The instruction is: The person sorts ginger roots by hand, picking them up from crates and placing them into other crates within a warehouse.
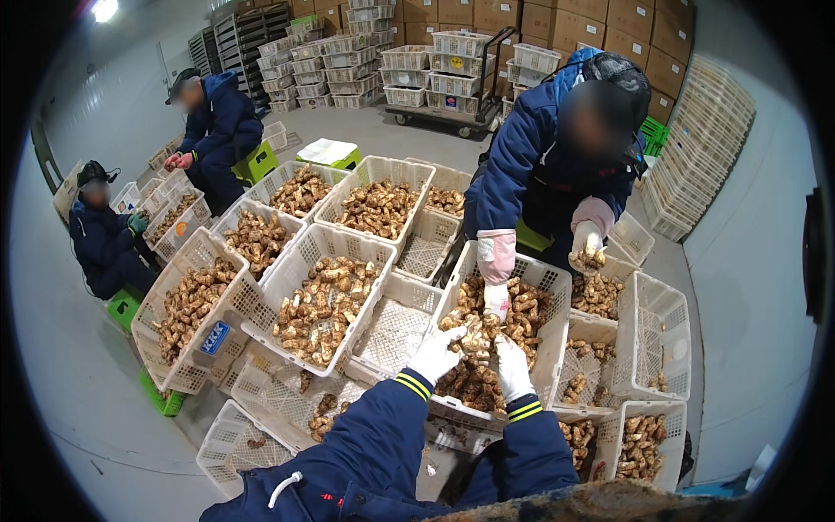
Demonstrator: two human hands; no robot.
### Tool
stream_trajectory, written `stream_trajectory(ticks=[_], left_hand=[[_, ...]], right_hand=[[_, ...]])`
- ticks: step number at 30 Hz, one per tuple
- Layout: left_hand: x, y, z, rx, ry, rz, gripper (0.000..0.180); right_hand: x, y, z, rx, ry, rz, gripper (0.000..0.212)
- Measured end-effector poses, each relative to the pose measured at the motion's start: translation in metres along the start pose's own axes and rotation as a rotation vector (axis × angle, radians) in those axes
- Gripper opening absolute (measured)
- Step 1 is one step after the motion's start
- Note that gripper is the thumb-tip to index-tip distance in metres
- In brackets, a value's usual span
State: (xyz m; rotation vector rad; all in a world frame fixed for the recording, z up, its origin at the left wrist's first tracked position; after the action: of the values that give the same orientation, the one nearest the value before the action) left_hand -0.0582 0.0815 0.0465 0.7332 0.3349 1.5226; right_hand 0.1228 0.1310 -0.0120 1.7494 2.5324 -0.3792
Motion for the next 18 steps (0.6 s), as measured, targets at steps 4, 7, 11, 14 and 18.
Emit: stream_trajectory(ticks=[4, 7, 11, 14, 18], left_hand=[[0.010, -0.040, -0.042, -1.293, 0.329, -0.180, 0.035], [0.000, 0.006, 0.004, -0.166, -0.053, -0.076, 0.043], [-0.002, 0.003, -0.010, -0.072, 0.075, -0.073, 0.051], [-0.002, -0.006, -0.012, 0.016, 0.174, -0.130, 0.053], [-0.003, -0.018, -0.010, 0.168, 0.192, -0.160, 0.053]], right_hand=[[0.005, 0.010, 0.010, -0.018, 0.058, 0.017, 0.041], [-0.008, -0.010, -0.012, -0.023, -0.044, -0.025, 0.042], [-0.014, -0.045, -0.037, -0.226, 0.163, -0.064, 0.050], [-0.011, -0.054, -0.016, -0.389, 0.102, -0.077, 0.063], [-0.012, -0.050, -0.021, -0.412, 0.224, -0.006, 0.078]])
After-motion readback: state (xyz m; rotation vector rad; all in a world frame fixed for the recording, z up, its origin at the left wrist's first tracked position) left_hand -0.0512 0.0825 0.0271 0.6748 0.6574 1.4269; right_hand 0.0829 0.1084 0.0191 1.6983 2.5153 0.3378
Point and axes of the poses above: each hand's wrist, its own x-axis towards the middle knuckle, its own y-axis out of the back of the hand, z = x × y, the point moved 8 cm from there along x, towards the middle knuckle, and after that the axes turned 8 degrees about -z, right-handed, at the moved point
